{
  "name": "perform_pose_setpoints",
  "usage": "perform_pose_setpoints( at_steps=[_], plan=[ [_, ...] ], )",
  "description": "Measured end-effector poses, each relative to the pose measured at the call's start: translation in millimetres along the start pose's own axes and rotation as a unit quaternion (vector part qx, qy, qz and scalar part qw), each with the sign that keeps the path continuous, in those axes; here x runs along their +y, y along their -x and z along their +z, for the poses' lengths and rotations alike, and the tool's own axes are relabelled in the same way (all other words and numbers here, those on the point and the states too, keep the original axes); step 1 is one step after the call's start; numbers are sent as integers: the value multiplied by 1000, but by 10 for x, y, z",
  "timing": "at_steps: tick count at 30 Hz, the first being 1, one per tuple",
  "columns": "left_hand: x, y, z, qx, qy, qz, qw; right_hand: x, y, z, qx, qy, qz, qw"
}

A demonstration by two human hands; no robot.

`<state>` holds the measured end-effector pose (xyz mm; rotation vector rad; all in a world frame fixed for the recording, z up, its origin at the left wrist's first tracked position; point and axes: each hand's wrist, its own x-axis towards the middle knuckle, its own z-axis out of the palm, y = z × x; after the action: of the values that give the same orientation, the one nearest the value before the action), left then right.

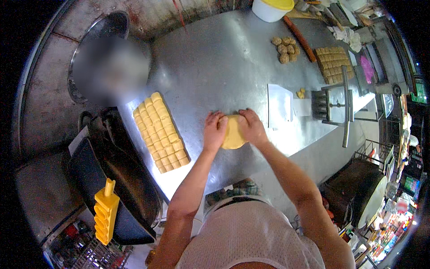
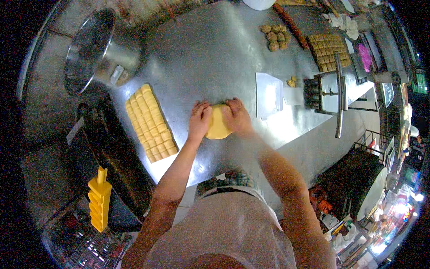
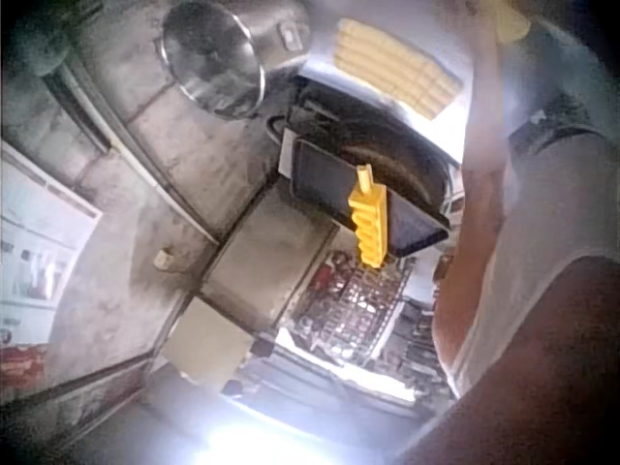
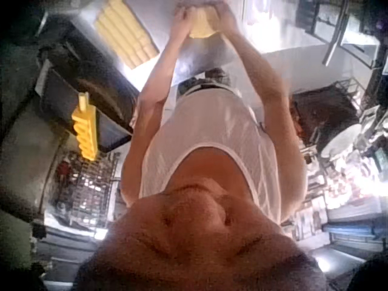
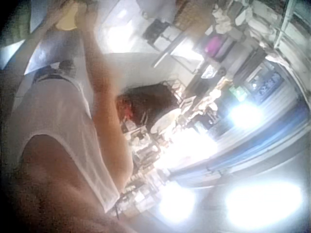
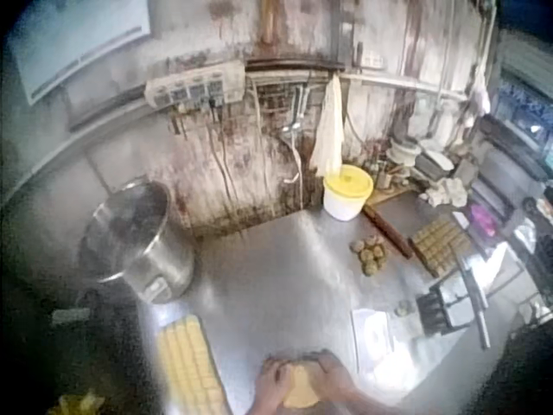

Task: The person packs yellow buns into plastic bags at a market stall, then moves to a kitchen area to use a manual press to cut dough into small rectangular pieces.

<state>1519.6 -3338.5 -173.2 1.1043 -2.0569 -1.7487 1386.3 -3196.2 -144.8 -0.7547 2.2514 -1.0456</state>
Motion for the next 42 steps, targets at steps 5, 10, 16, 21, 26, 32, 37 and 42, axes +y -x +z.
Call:
perform_pose_setpoints(
  at_steps=[5, 10, 16, 21, 26, 32, 37, 42],
  plan=[
    [-121, 1069, -141, -19, -120, 209, 970, 170, 944, -104, 46, 42, -250, 966],
    [-211, 1302, 71, 41, 266, 18, 963, 180, 1280, 159, 87, -215, 49, 971],
    [398, 1151, 171, 60, 308, -58, 948, -627, 1102, 34, 116, -421, 242, 867],
    [1995, 1305, -401, 33, 294, 161, 941, -1663, 1181, -824, 138, -237, -70, 959],
    [2238, 1504, -522, 99, 253, 305, 913, -1962, 1383, -1196, 102, -133, -218, 962],
    [247, 981, -123, 75, -137, -24, 987, -476, 1100, -100, 101, 38, -32, 994],
    [658, 750, -305, 110, -241, 229, 937, -505, 635, -254, 133, 207, -161, 956],
    [284, 664, 186, -53, -357, 221, 906, -268, 523, 296, 16, 345, -208, 915]
  ],
)
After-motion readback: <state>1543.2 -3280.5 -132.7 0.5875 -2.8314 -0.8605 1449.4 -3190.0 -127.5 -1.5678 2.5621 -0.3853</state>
